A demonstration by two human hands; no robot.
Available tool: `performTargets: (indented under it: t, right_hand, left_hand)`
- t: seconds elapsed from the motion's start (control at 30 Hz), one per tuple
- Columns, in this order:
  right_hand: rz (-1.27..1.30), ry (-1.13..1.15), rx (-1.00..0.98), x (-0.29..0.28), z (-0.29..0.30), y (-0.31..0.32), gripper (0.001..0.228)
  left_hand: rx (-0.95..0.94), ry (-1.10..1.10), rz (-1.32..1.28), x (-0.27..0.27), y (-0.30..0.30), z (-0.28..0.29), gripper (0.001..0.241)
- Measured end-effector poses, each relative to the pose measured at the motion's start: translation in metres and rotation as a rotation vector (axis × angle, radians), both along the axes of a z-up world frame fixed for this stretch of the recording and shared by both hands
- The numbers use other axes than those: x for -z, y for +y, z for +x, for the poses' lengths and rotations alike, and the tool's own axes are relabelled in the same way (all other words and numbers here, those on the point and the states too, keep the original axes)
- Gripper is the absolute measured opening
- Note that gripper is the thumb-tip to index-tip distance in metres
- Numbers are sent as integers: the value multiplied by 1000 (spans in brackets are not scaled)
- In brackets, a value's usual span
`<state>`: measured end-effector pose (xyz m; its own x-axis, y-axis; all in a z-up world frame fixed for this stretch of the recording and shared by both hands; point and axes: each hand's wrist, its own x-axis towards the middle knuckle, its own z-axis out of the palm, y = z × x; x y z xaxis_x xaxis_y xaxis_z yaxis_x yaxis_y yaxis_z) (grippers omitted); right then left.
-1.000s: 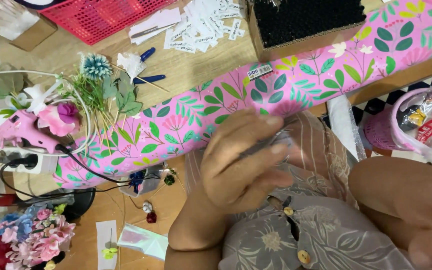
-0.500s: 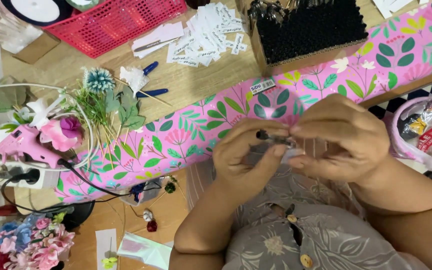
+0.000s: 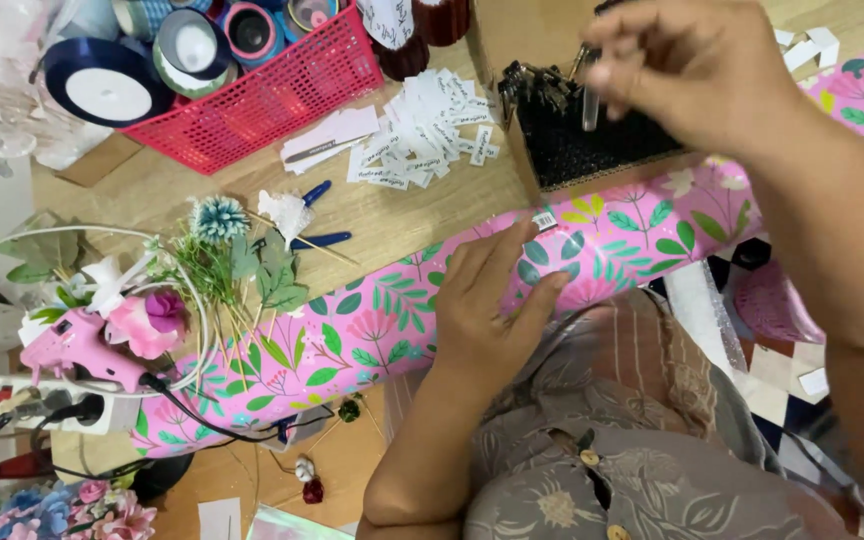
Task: The person sits at a table and repeatedly picks up small white paper labels and black hair clips. They fold the labels and attach them to the clips, then place the labeled clips into a black foam holder on the table.
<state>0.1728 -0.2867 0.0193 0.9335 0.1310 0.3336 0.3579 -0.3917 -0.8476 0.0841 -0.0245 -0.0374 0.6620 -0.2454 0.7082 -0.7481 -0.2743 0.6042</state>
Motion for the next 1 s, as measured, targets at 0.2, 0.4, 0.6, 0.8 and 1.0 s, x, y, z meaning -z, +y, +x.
performTargets:
  t: [0.2,0.4,0.6,0.8,1.0]
  right_hand:
    - [-542,418,412,18,106,-39,27]
    - [-678,293,355,74,171,-70,13]
    - [-690,319,368,108,197,-92,18]
    - [-677,267,207,114,199,-96,14]
    - [-857,383,296,71,164,-71,30]
  left_hand:
    - [-25,106,38,-3,10,7,43]
    - [-32,130,43,-2,18,12,39]
    - [-47,138,39,2,20,15,38]
    - [-58,134,48,3,20,15,37]
    - [-54,112,27,2,21,16,36]
